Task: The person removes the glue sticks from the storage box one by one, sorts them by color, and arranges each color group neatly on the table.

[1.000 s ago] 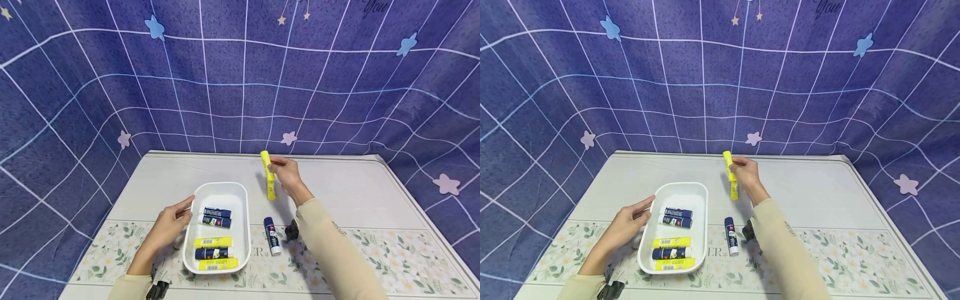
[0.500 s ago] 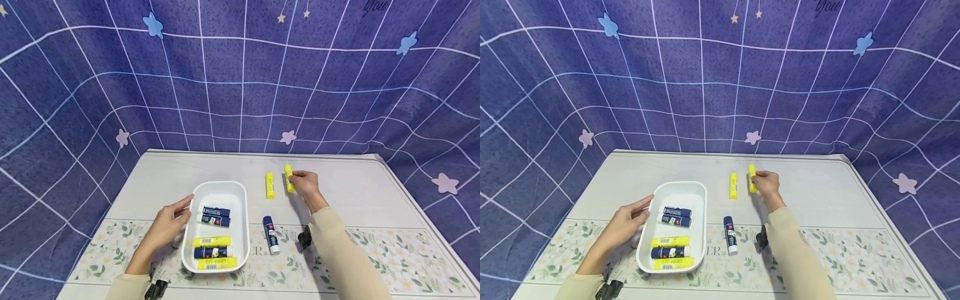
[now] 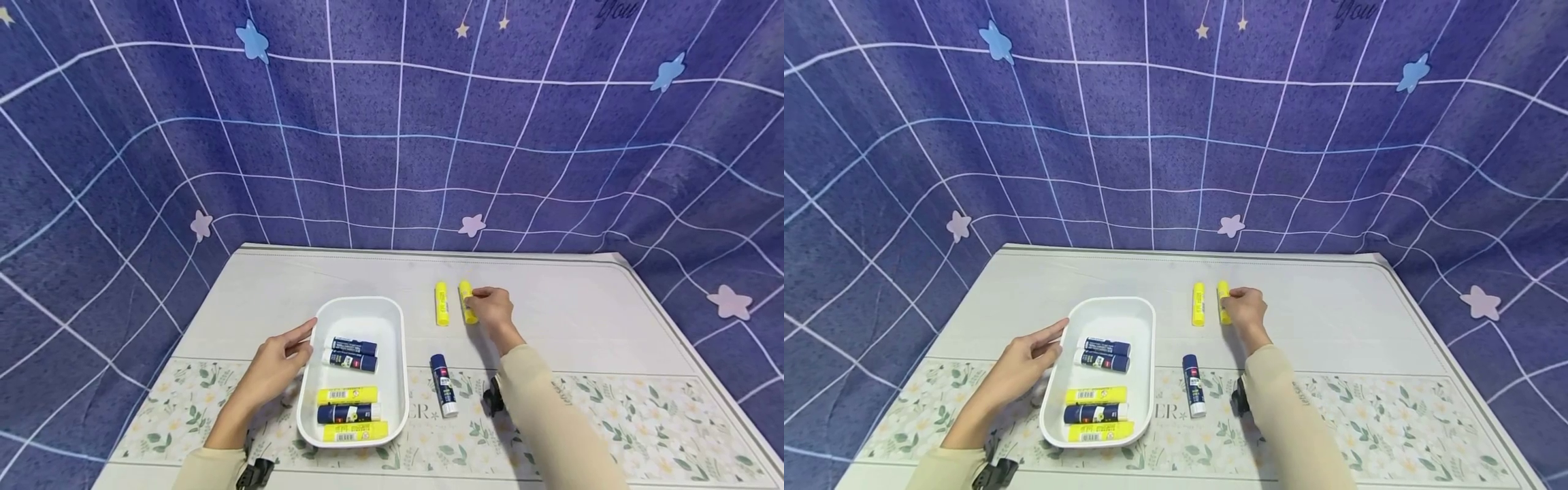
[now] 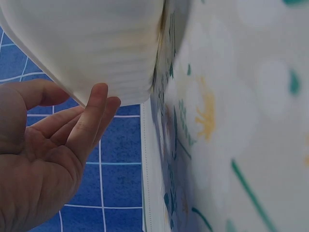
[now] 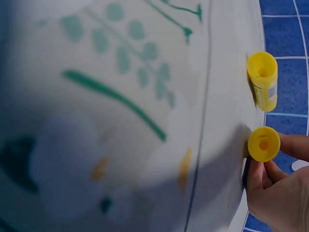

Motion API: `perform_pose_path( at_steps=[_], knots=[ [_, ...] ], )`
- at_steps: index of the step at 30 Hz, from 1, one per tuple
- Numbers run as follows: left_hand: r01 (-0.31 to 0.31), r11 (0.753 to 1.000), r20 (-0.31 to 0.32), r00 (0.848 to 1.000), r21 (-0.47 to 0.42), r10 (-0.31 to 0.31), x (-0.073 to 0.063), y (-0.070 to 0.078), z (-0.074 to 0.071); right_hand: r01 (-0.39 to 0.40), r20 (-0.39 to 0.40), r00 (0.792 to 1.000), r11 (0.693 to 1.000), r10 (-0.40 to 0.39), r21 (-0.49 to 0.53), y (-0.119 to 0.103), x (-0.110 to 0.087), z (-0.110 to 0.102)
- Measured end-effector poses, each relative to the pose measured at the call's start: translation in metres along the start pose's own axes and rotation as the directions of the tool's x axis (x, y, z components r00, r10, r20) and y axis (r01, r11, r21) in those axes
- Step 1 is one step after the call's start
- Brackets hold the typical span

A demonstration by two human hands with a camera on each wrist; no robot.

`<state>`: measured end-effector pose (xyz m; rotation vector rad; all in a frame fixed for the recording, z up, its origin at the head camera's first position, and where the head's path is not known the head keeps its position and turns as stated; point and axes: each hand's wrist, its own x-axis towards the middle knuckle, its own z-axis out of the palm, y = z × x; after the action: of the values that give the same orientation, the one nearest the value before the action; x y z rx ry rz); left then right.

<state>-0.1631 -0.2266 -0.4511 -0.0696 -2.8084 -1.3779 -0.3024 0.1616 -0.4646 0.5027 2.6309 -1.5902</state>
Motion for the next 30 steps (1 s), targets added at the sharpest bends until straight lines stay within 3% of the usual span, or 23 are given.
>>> perform_pose_path(
  at_steps=[6, 15, 20, 24, 30],
  knots=[
    [0.009, 1.0, 0.001, 1.0, 0.001, -0.009, 0.0, 0.001, -0.001, 0.048, -0.051, 0.997, 0.996, -0.052, -0.077, 0.0, -0.004, 0.004],
    [0.005, 1.0, 0.004, 1.0, -0.002, -0.005, 0.0, -0.001, 0.0, 0.043, -0.056, 0.997, 0.997, -0.047, -0.069, -0.002, -0.006, 0.001],
    [0.005, 1.0, 0.002, 1.0, 0.001, -0.005, 0.0, -0.001, 0.0, 0.117, -0.084, 0.99, 0.992, -0.114, 0.036, -0.009, -0.007, -0.003],
    [0.005, 1.0, 0.002, 1.0, 0.002, -0.005, 0.001, -0.001, 0.0, 0.208, -0.067, 0.978, 0.966, -0.2, 0.151, -0.024, -0.011, -0.003],
    [0.007, 1.0, 0.005, 1.0, 0.0, -0.007, 0.001, -0.001, 0.0, 0.251, 0.117, 0.942, 0.893, -0.314, 0.374, -0.05, -0.024, 0.006]
  ],
)
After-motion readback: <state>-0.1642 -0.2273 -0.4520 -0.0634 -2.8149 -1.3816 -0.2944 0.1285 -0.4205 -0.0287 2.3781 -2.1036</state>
